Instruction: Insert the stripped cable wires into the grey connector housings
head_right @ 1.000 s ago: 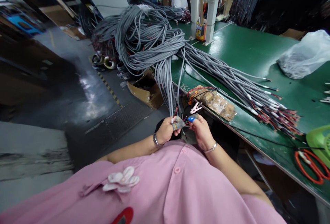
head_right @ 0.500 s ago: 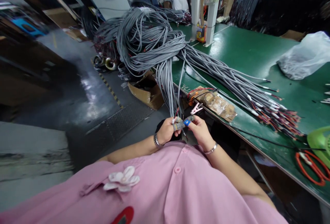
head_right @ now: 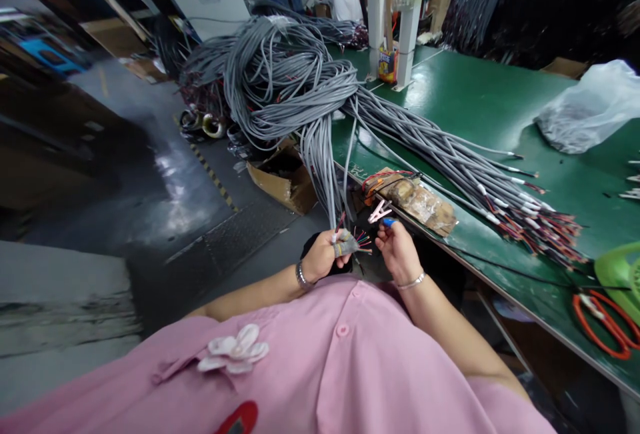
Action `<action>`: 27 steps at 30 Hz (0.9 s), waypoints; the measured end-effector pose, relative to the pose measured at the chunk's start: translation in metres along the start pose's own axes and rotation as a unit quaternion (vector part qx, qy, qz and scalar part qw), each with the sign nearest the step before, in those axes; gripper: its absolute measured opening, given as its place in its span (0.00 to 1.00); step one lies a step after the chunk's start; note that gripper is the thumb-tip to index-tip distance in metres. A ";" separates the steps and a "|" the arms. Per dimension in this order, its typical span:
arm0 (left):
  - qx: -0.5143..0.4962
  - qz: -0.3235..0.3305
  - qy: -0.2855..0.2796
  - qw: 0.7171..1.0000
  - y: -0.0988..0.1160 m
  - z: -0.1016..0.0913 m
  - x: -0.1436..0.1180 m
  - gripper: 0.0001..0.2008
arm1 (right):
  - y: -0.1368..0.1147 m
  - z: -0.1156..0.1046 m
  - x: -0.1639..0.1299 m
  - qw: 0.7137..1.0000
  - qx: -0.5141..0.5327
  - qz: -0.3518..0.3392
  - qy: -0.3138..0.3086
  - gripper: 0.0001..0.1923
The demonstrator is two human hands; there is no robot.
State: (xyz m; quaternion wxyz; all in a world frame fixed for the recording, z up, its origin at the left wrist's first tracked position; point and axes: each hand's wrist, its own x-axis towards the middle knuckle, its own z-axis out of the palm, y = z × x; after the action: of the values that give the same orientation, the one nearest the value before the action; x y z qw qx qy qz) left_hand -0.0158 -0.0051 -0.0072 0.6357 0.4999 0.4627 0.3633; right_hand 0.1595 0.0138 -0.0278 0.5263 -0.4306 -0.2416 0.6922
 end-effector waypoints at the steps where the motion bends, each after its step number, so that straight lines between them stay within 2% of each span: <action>1: -0.013 -0.002 0.012 1.000 0.000 -0.001 0.000 0.13 | -0.001 -0.004 0.001 1.000 0.022 0.015 0.006 0.09; 3: -0.034 -0.005 0.028 0.999 -0.001 -0.003 0.002 0.13 | -0.002 -0.009 -0.002 0.998 0.051 0.047 -0.003 0.10; 6: -0.037 -0.002 0.030 0.999 -0.002 -0.003 0.004 0.13 | -0.002 -0.008 -0.011 0.993 0.044 0.080 -0.073 0.13; 10: -0.028 0.004 0.023 0.999 -0.003 -0.002 0.005 0.15 | -0.006 0.000 -0.019 0.990 -0.003 0.058 -0.127 0.15; 14: -0.020 0.004 0.014 1.000 -0.004 -0.002 0.005 0.15 | -0.007 0.008 -0.019 0.988 -0.062 0.032 -0.135 0.14; 19: -0.023 -0.002 0.000 1.000 -0.005 -0.004 0.006 0.13 | -0.001 0.010 -0.015 0.991 -0.081 0.006 -0.108 0.12; 22: -0.035 -0.002 -0.010 0.999 -0.005 -0.005 0.006 0.14 | 0.000 0.009 -0.015 0.992 -0.059 0.040 -0.101 0.12; 27: -0.073 -0.015 -0.049 0.996 -0.003 -0.008 0.006 0.15 | -0.003 0.005 -0.013 0.981 0.022 0.149 -0.118 0.13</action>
State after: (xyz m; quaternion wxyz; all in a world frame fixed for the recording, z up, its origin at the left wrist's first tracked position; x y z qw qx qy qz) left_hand -0.0214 0.0019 -0.0121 0.6979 0.4622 0.4105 0.3617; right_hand 0.1578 0.0035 -0.0187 0.3940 -0.3652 -0.2201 0.8143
